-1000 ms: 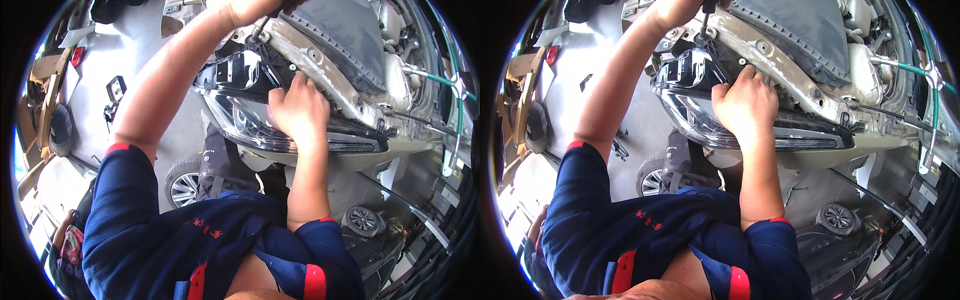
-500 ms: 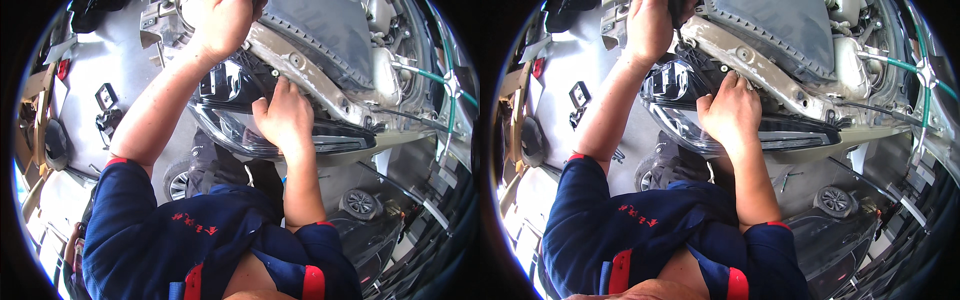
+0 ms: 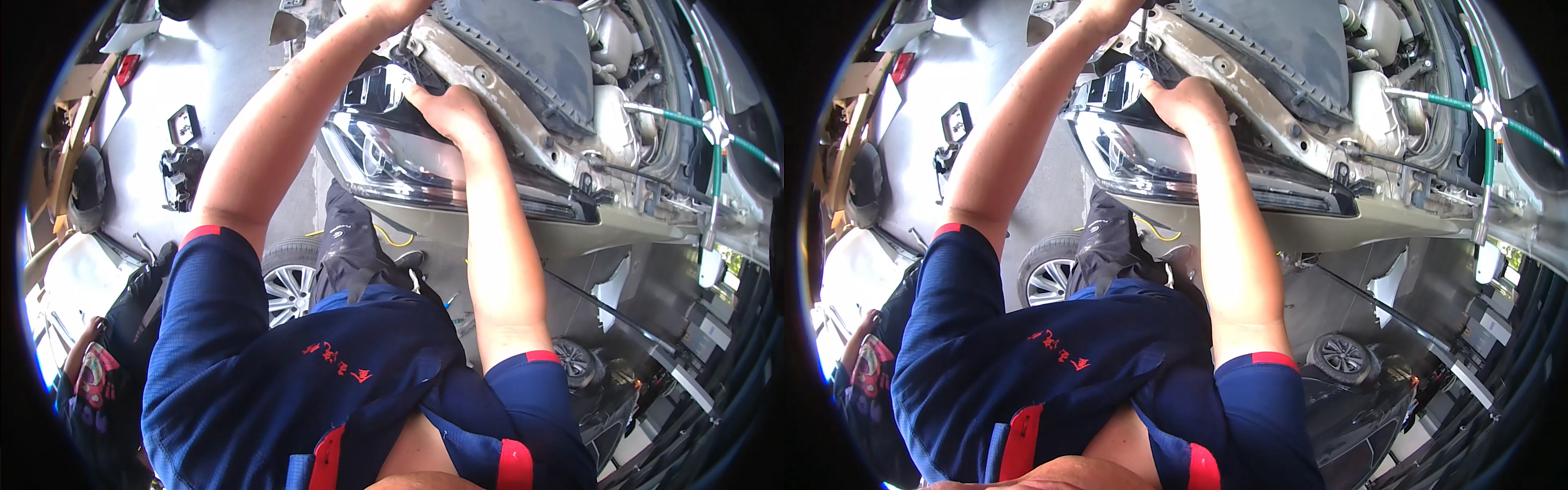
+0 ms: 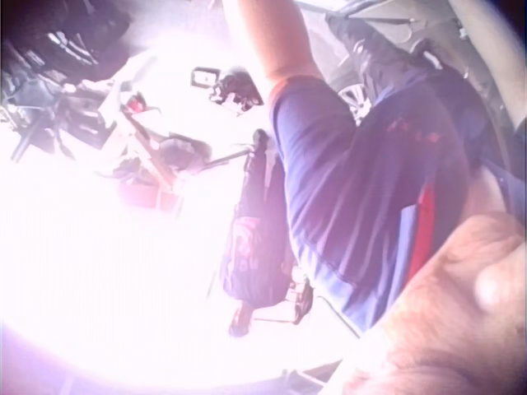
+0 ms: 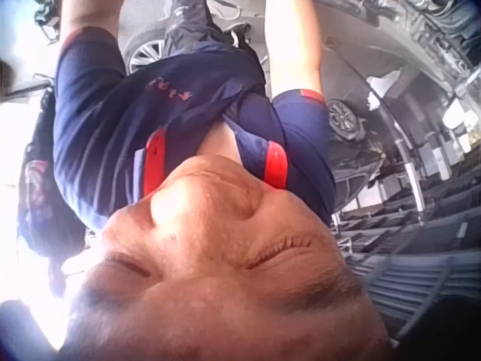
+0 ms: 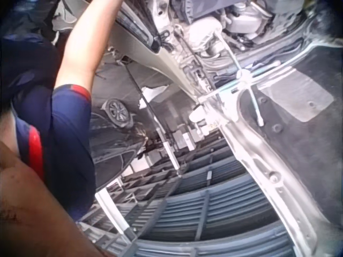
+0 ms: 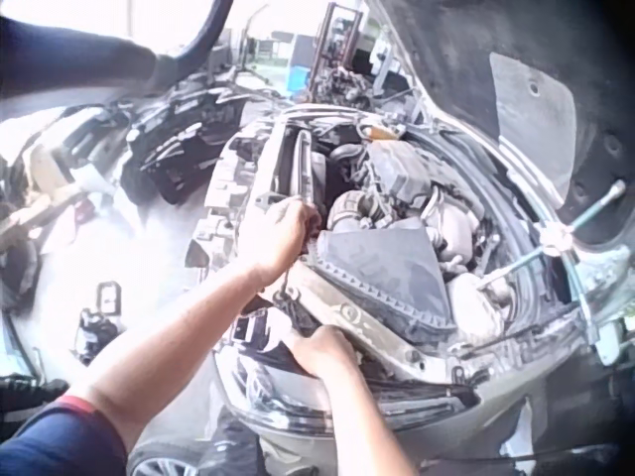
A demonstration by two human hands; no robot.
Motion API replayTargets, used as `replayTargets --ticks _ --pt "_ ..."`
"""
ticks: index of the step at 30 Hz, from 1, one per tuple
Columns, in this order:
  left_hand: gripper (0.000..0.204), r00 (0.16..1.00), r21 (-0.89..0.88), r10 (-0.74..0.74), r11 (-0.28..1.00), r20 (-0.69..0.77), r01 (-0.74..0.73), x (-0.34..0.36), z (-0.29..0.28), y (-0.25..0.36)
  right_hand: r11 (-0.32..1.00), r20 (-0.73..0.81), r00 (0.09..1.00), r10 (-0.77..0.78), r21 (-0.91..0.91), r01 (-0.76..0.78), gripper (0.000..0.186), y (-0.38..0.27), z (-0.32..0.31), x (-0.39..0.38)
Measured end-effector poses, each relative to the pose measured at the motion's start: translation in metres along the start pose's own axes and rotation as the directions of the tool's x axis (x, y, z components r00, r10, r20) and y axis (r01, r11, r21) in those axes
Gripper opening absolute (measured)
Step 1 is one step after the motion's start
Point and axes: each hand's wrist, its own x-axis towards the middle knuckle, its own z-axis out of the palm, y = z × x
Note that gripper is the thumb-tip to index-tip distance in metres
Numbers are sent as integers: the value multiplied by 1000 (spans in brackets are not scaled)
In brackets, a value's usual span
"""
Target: The person installs a headlight assembly onto a car by positioning the headlight into the vehicle frame and securing it with screws using a socket driver.
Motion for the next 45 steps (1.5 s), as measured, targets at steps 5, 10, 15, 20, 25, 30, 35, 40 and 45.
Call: replayTargets --ticks 5,10,15,20,25,30,35,40,45 --pt "31 997 -371 -70 925 28 75 12 19 1 975 -57 997 -47 -222 33 101 1 7 2" --pt "38 948 -719 -279 628 150 299 5 26 21 960 -160 986 39 -267 -82 109 -6 6 -30" --pt "41 994 -433 -113 896 -16 94 4 12 31 949 -217 976 20 -304 -87 103 4 17 -19" --pt "42 955 -583 -261 757 143 295 -9 2 32 940 -204 977 70 -314 -133 96 4 16 -31" --pt "42 988 -453 -143 879 51 151 -7 2 31 925 -208 975 75 -350 -146 93 4 17 -27" --pt "32 709 -758 266 239 653 608 21 12 1 925 -216 975 54 -358 -130 91 -1 15 -28" --pt "42 910 -629 77 746 407 218 10 9 13 911 -249 968 8 -397 -110 88 5 17 -26" --pt "39 976 -143 -191 974 -103 175 3 -3 37 914 -261 964 -51 -402 -61 81 5 18 -28" --pt "38 944 -161 -132 983 -304 86 0 12 32 914 -282 957 -60 -401 -61 78 7 19 -28"
